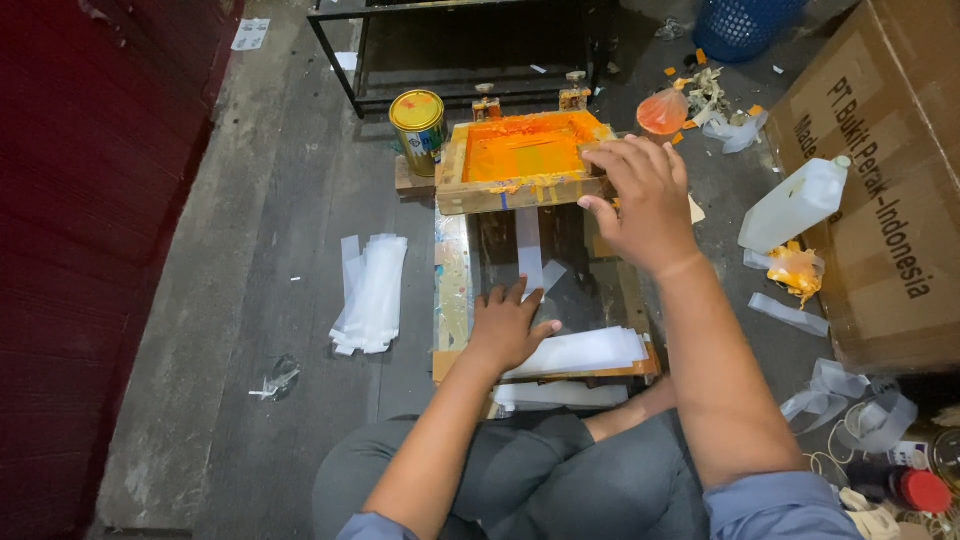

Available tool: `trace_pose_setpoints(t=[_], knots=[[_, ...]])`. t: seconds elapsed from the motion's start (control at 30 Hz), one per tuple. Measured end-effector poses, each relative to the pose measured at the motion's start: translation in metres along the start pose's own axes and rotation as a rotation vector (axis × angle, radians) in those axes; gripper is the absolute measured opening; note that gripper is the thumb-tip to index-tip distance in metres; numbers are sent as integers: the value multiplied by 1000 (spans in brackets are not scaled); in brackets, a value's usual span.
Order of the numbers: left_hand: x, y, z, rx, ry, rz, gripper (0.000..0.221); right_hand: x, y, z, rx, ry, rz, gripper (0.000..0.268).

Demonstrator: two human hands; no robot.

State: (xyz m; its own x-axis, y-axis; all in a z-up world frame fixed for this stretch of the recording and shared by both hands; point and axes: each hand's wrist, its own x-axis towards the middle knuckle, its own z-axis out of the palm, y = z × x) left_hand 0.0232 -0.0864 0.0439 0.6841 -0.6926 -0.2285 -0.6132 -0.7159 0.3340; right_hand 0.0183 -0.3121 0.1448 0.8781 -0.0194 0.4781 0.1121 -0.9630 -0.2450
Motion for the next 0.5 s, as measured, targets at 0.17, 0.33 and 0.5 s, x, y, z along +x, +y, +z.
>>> trace_pose_setpoints(t=[0.17, 0.33, 0.5], knots=[[-1, -3, -1, -73, 8, 5, 69, -1, 2, 3, 5, 17, -11, 50], [-7, -5, -10, -162, 37, 19, 66, -2, 1, 0, 2, 9, -3, 50], [-23, -13, -27, -258, 118, 34, 55, -5, 4, -2, -18, -59, -7, 54]])
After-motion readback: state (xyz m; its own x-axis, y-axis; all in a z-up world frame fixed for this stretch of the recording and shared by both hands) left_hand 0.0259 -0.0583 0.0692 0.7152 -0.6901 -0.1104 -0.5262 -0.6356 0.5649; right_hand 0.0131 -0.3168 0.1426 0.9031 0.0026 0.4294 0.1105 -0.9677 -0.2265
